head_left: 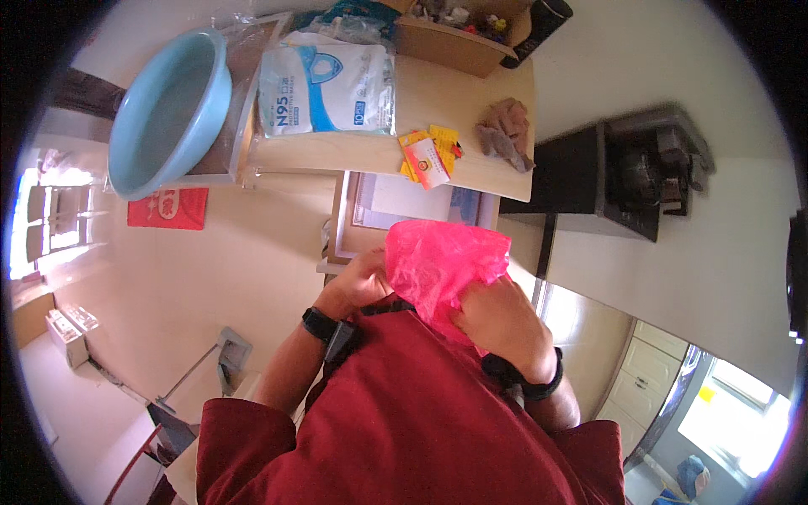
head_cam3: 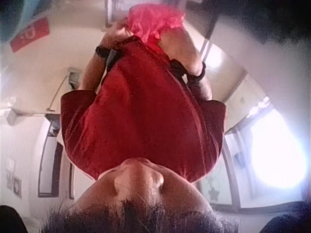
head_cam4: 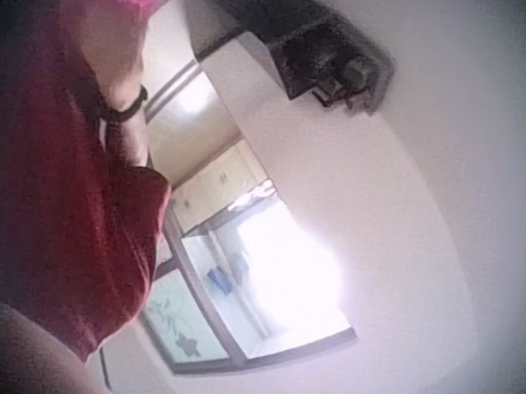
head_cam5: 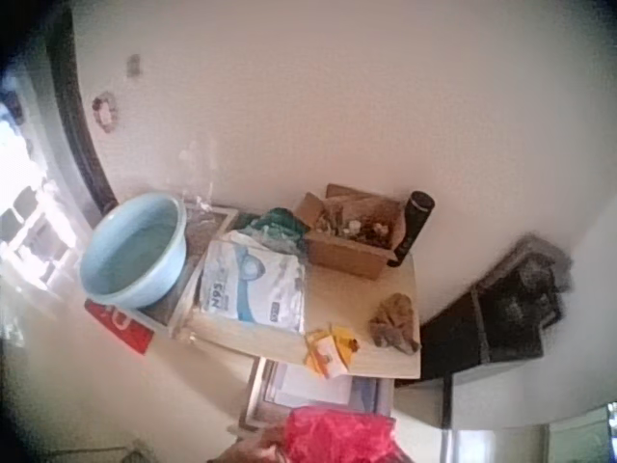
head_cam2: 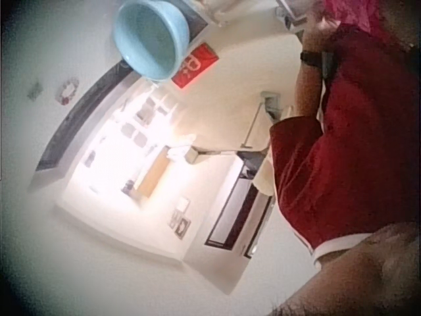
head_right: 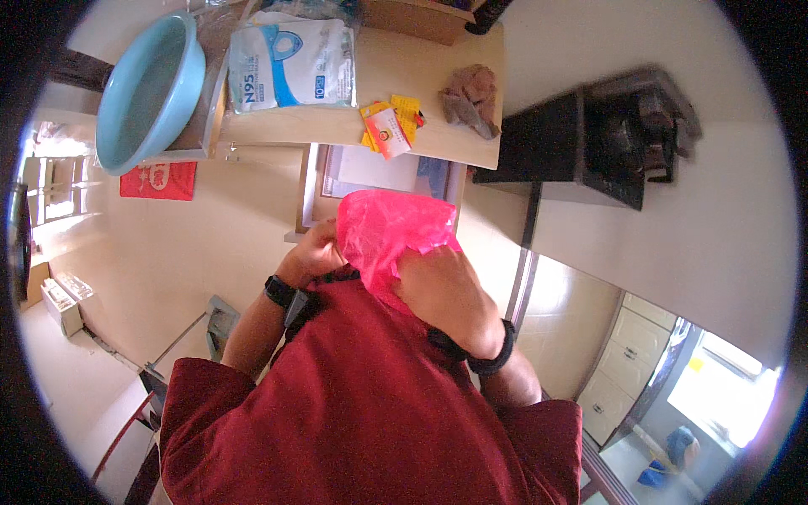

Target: Organizing various small items, cards, and coins in a desk drawer.

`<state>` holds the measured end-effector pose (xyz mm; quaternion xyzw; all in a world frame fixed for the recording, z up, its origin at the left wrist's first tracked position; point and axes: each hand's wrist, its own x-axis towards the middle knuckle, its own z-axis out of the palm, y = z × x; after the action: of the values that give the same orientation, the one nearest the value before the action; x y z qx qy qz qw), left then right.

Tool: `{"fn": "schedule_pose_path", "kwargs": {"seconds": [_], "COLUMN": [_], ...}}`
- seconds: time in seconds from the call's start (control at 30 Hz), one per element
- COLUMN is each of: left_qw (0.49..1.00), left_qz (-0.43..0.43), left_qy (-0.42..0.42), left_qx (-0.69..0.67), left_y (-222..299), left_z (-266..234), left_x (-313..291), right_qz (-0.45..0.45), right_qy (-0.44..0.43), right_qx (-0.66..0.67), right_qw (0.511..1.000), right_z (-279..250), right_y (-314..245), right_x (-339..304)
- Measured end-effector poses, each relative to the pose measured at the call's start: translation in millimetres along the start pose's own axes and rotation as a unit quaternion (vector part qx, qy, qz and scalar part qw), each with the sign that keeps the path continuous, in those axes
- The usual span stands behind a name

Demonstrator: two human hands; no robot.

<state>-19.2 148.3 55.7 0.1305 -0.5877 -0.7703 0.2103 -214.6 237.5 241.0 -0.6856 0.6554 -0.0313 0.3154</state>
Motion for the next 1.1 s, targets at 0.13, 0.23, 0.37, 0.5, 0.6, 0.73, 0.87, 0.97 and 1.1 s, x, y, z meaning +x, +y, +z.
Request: {"fn": "schedule_pose_path", "kwargs": {"seconds": [0.13, 0.23, 0.37, 0.5, 0.6, 0.73, 0.87, 0.97, 1.1], "left_qw": [0.943, 0.785, 0.802, 0.898, 0.907, 0.852, 0.846, 0.835, 0.828], "left_qz": [-0.143, -0.215, -0.203, -0.161, -0.160, -0.149, -0.142, -0.159, -0.137], "left_qy": [0.016, 0.048, 0.021, 0.009, 0.016, 0.007, 0.021, 0.036, 0.039], "left_qx": [-0.301, -0.579, -0.561, -0.410, -0.389, -0.502, -0.513, -0.526, -0.542], "left_y": [-2.5, 7.2, 18.0, 27.1, 21.0, 18.6, 18.4, 26.7, 23.8], "left_z": [8.5, 16.2, 19.6, 25.8, 23.9, 18.3, 17.3, 19.8, 17.6], "left_x": [9.4, 18.1, 22.4, 24.5, 25.4, 24.9, 25.5, 29.4, 28.4], "right_qz": [-0.070, -0.130, -0.123, -0.087, -0.080, -0.121, -0.052, -0.081, -0.101], "right_qy": [-0.089, 0.074, 0.111, 0.116, 0.148, 0.262, 0.297, 0.339, 0.271], "right_qx": [-0.010, -0.001, -0.079, -0.091, 0.039, 0.095, 0.164, 0.152, 0.109], "right_qw": [0.993, 0.989, 0.983, 0.985, 0.985, 0.953, 0.939, 0.925, 0.951], "right_z": [16.7, 25.5, 29.8, 55.5, 53.8, 20.0, 11.9, 8.9, 12.0], "right_y": [20.5, 18.9, 16.0, 26.9, 28.3, 15.0, 12.8, 13.4, 13.6], "right_x": [-20.6, -13.8, -0.3, 5.7, 12.0, 18.5, 20.3, 23.5, 22.1]}}
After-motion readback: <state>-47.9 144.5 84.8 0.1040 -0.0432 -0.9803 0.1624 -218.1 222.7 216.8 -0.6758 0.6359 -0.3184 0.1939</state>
